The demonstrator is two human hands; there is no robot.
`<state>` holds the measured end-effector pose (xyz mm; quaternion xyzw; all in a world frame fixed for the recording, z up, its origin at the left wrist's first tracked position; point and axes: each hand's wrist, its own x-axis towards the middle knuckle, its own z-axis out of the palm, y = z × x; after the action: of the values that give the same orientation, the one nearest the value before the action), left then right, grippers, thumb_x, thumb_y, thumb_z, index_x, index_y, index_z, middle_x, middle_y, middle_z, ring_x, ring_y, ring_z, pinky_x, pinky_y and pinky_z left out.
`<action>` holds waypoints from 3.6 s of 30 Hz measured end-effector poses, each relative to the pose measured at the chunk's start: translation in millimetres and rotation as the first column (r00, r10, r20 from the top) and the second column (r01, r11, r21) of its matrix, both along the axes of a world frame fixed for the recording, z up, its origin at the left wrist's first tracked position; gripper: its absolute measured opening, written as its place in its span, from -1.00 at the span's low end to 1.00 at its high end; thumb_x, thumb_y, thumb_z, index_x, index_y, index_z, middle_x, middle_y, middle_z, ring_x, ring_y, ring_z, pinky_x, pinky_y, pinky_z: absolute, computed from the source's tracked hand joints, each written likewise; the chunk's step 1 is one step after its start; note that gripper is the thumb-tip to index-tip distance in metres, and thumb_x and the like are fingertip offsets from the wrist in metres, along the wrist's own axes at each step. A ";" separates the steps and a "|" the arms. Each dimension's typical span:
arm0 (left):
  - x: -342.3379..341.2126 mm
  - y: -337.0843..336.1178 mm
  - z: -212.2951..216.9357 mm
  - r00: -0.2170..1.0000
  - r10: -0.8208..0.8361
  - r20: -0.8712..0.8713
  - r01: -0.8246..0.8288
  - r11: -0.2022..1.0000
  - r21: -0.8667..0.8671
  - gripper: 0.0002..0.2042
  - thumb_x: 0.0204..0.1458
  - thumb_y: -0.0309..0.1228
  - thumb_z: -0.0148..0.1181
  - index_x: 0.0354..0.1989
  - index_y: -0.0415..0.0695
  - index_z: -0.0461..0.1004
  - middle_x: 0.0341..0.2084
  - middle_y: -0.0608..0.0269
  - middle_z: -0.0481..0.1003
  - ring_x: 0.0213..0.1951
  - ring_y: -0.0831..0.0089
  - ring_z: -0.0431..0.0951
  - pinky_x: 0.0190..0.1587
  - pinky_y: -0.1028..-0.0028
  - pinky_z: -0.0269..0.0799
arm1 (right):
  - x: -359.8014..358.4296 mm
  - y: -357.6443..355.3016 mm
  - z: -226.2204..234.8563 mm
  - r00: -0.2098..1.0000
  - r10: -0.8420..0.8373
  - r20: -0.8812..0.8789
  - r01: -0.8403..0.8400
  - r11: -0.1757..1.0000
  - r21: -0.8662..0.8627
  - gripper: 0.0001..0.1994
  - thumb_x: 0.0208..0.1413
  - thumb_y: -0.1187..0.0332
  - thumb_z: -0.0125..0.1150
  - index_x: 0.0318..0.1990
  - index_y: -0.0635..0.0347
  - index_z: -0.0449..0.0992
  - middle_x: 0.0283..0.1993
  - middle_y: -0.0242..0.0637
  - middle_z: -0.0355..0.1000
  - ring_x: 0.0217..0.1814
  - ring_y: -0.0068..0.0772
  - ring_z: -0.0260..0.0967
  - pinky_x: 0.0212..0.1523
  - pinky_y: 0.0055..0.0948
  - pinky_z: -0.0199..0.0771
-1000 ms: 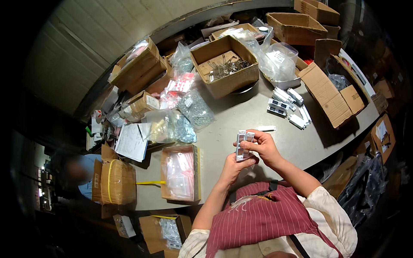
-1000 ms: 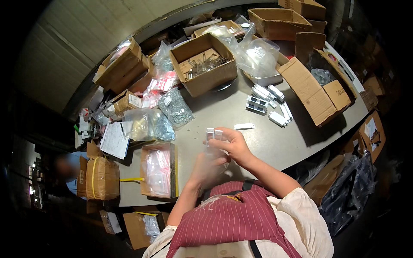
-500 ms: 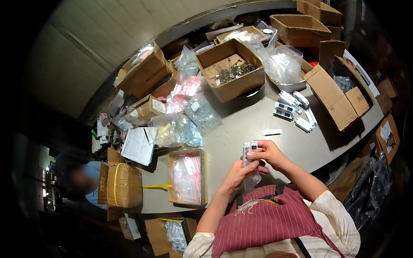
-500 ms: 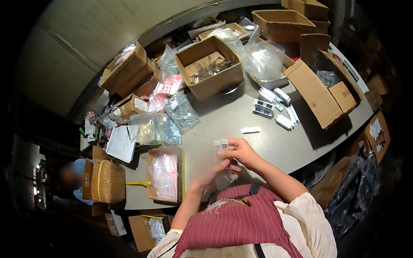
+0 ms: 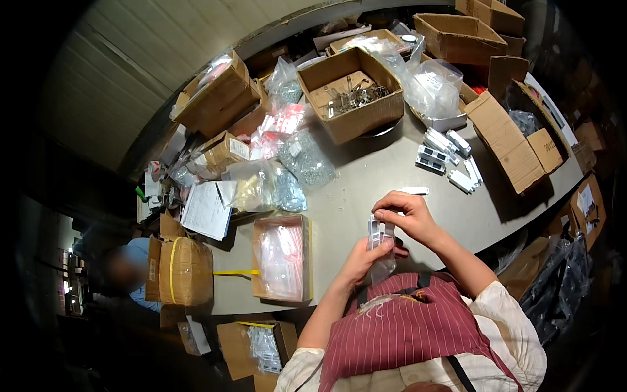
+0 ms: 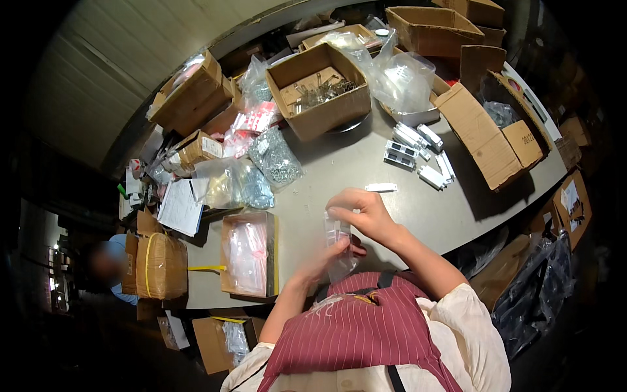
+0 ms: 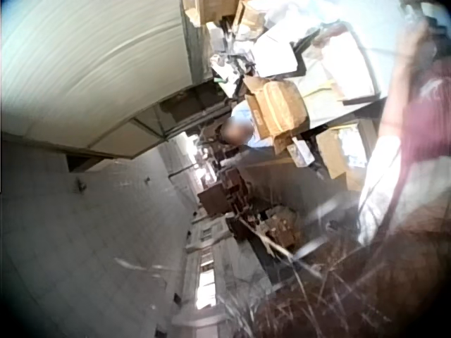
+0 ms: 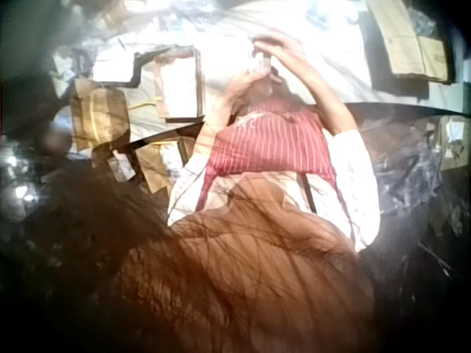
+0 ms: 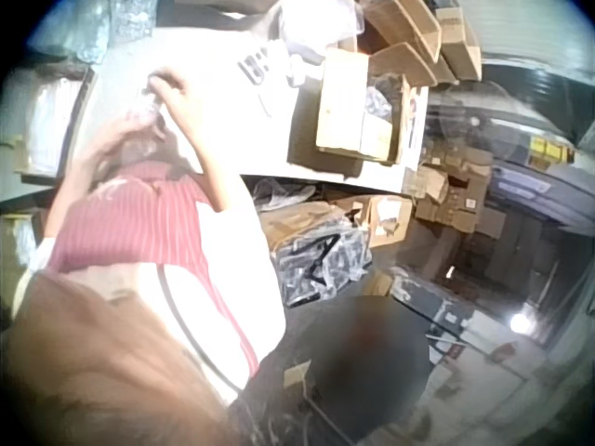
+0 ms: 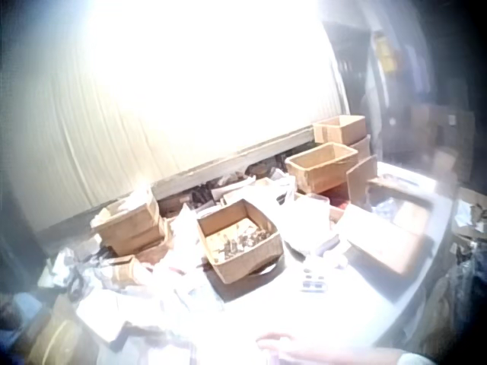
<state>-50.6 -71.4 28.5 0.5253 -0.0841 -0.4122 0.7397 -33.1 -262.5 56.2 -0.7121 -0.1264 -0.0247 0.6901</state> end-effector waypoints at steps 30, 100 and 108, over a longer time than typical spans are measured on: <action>-1.5 5.0 2.9 0.997 0.078 0.023 -0.074 0.985 -0.158 -0.28 0.27 0.18 -0.14 0.12 -0.40 0.33 -0.16 -0.12 0.56 -0.11 0.11 0.66 -0.04 0.23 0.63 | -18.7 2.0 -14.2 0.919 0.323 -0.225 -0.280 0.938 0.205 -0.78 0.21 0.30 0.29 -0.13 0.26 0.67 0.00 -0.20 0.55 0.10 -0.36 0.41 0.07 -0.36 0.40; 13.6 58.8 -110.6 0.752 0.444 0.487 -0.585 0.790 0.183 -0.89 0.09 -0.47 0.19 -0.36 -0.26 0.55 -0.52 0.31 0.61 -0.45 0.66 0.54 -0.39 0.59 0.42 | -15.7 30.1 -94.6 0.986 0.141 -0.091 -0.168 0.860 -0.481 -0.81 -0.06 0.30 0.27 -0.42 0.27 0.50 -0.47 -0.08 0.43 -0.46 -0.13 0.43 -0.39 -0.28 0.44; -1.9 63.5 -132.0 0.871 0.480 0.102 -0.467 0.875 -0.129 -0.86 0.19 -0.37 0.10 -0.20 -0.17 0.48 -0.37 0.39 0.50 -0.31 0.65 0.44 -0.24 0.57 0.32 | -14.2 50.4 -72.0 0.901 0.386 -0.199 -0.434 0.823 -0.367 -0.81 0.04 0.31 0.34 -0.36 0.28 0.56 -0.44 -0.16 0.51 -0.42 -0.36 0.52 -0.32 -0.37 0.51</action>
<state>-52.5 -7.8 -103.5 0.5179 -0.0214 -0.1783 0.8364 -47.3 -212.1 -15.8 -0.7948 -0.2388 0.1922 0.5238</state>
